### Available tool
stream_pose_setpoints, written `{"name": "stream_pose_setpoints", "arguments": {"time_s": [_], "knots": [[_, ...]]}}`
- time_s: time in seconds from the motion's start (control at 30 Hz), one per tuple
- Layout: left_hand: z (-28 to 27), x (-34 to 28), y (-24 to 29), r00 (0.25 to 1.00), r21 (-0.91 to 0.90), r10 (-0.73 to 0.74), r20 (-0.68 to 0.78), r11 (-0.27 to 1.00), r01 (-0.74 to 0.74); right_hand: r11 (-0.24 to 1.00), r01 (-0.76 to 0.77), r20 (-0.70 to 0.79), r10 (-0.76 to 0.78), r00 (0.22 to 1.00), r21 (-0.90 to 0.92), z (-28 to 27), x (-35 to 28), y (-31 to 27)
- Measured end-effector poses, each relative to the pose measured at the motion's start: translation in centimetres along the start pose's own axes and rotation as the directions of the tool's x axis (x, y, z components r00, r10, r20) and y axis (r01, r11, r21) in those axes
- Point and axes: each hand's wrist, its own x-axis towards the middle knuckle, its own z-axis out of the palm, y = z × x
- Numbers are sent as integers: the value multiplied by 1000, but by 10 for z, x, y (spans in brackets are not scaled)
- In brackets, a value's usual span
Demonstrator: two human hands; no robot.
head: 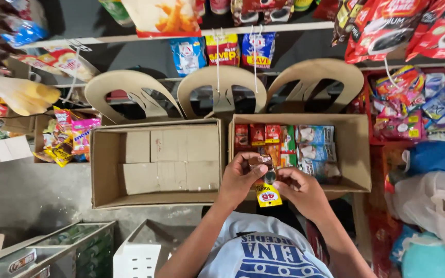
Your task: The recorder organizes small packets of coffee and food items into cardboard boxes and onto shelves in a grocery store.
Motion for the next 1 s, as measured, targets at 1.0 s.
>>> {"name": "stream_pose_setpoints", "arguments": {"time_s": [1.0], "knots": [[-120, 144, -294, 835, 604, -375, -401, 577, 550, 869, -350, -184, 303, 935, -349, 28, 207, 354]]}}
